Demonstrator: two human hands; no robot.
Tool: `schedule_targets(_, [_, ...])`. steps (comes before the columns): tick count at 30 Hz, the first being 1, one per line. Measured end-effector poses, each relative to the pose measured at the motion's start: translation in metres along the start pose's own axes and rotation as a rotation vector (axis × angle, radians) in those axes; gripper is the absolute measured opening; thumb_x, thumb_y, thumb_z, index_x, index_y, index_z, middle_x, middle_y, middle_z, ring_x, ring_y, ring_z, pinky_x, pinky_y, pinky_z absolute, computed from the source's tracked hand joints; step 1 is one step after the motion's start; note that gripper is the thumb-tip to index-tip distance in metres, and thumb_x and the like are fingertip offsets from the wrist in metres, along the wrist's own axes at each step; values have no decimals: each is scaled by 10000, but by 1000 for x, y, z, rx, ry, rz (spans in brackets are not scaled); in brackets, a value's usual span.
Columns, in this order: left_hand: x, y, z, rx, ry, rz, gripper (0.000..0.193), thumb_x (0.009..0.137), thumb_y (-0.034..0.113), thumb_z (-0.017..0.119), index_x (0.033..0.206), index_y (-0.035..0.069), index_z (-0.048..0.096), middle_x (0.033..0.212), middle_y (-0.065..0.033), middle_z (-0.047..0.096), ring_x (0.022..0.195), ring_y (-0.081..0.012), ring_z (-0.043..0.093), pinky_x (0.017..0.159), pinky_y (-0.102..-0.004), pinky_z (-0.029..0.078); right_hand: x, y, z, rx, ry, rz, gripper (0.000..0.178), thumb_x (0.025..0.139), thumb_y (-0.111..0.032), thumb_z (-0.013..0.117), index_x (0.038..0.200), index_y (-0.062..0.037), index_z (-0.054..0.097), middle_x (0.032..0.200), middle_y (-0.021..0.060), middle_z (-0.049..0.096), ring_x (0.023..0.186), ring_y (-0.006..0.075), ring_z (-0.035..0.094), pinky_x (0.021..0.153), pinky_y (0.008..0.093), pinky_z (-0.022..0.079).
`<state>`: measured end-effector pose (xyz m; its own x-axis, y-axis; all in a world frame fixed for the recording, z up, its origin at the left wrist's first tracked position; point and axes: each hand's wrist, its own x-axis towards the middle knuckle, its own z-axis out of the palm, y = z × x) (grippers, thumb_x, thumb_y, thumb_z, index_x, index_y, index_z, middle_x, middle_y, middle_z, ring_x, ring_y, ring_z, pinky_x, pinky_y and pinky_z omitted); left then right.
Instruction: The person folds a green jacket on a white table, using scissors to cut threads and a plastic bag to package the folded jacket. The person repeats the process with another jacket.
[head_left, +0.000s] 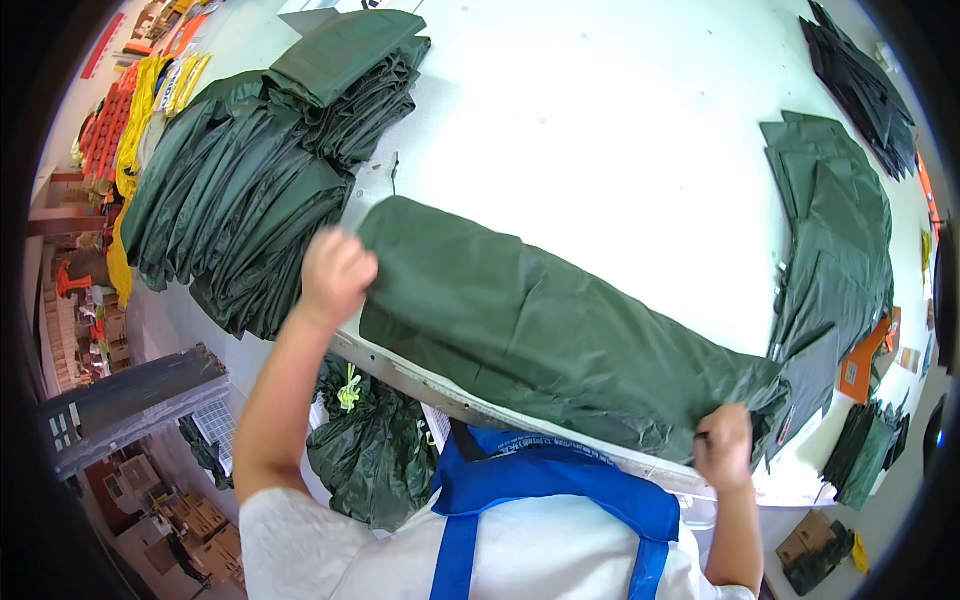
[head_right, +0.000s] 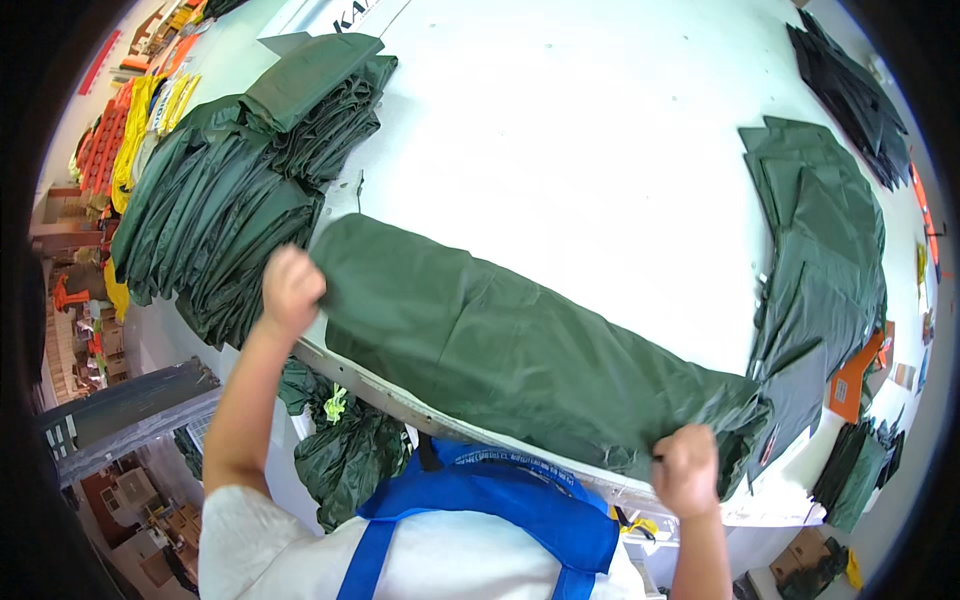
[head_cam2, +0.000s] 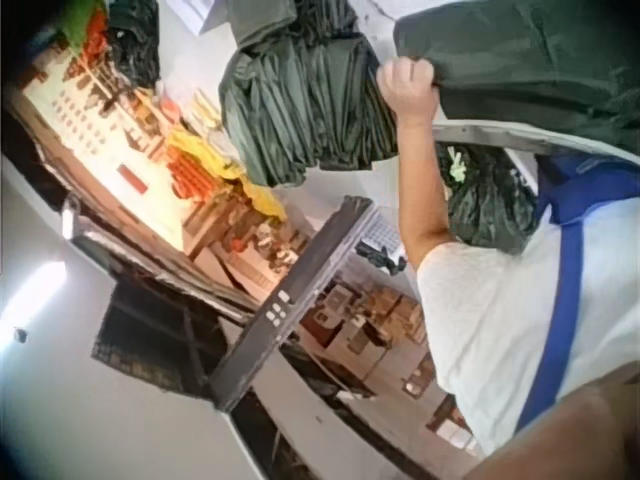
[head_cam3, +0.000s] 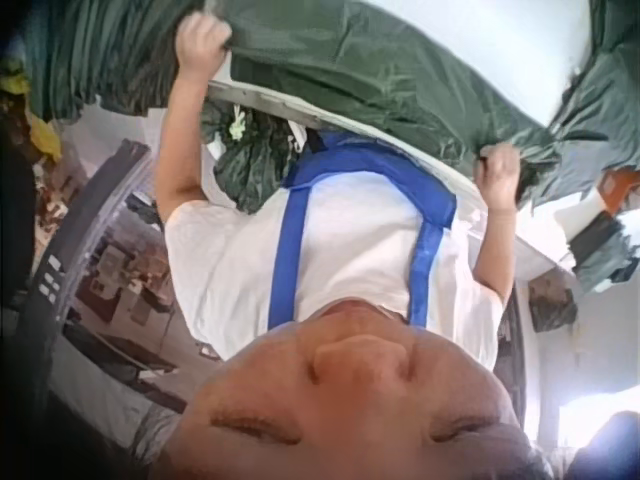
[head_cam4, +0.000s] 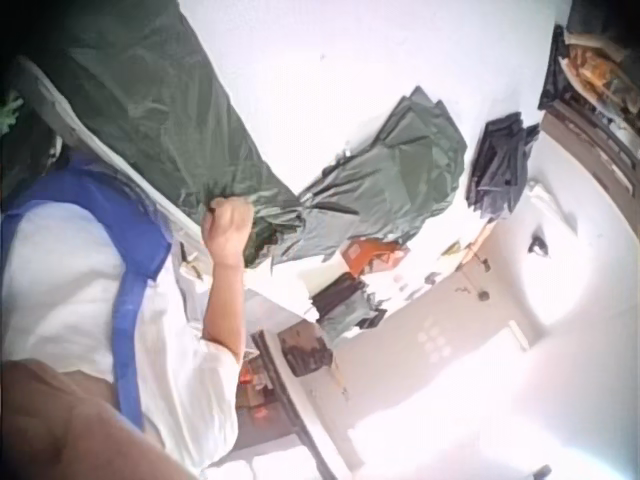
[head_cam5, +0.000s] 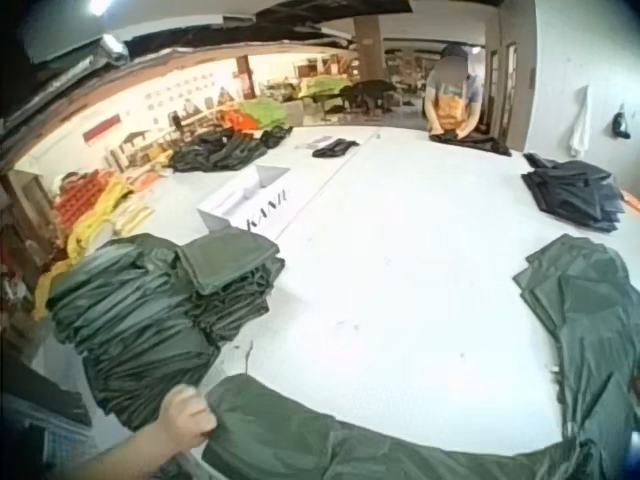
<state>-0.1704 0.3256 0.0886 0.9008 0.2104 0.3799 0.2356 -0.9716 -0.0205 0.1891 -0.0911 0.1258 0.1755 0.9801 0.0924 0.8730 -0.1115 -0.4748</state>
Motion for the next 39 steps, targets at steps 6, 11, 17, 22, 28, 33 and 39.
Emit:
schedule_targets(6, [-60,68,-34,-168,-569,-296,242,688,181,697,884,108,576,900,-76,543,927,-307,532,886,-422,369,-53,-14,77,-34,-114,-111,142,619,-45,605,699,-117,512,638,45,459,625,242,508,640,372,387])
schedule_targets(11, [-18,100,-8,-231,-279,-258,527,821,376,611,1271,121,510,1358,-168,434,1249,-393,390,1058,-558,241,-62,-8,95,-48,-222,-59,129,651,-73,607,752,-110,535,728,56,517,739,257,548,714,383,418])
schedule_targets(17, [-81,101,80,-131,-330,-282,732,857,481,566,1454,160,290,1553,-183,159,1416,-422,151,1105,-611,104,-62,61,15,-194,217,217,417,607,31,596,1006,-89,605,1065,87,604,1059,318,554,930,440,407])
schedule_targets(22, [-78,100,90,-94,-329,-251,733,883,527,503,1460,149,254,1551,-179,167,1418,-401,165,1119,-596,86,-92,145,-26,-316,-35,330,312,607,58,574,889,-76,566,965,89,576,996,337,544,881,432,426])
schedule_targets(28, [-76,108,94,-86,-335,-241,726,894,571,455,1451,148,260,1549,-180,173,1417,-399,170,1123,-586,79,-103,196,-10,-387,51,356,143,669,27,550,762,-77,517,787,107,526,795,335,543,678,422,449])
schedule_targets(33, [-79,110,100,-87,-316,-249,727,885,578,466,1445,161,264,1545,-186,179,1412,-407,179,1117,-598,75,-95,206,-13,-408,81,363,170,667,20,557,797,-82,518,842,85,542,896,324,535,787,420,430])
schedule_targets(39, [-68,113,100,-117,-289,-239,747,834,538,564,1426,174,291,1543,-184,188,1414,-411,173,1113,-610,82,-107,222,-17,-574,-120,400,132,719,-2,527,833,-67,519,877,109,571,907,322,546,797,419,434])
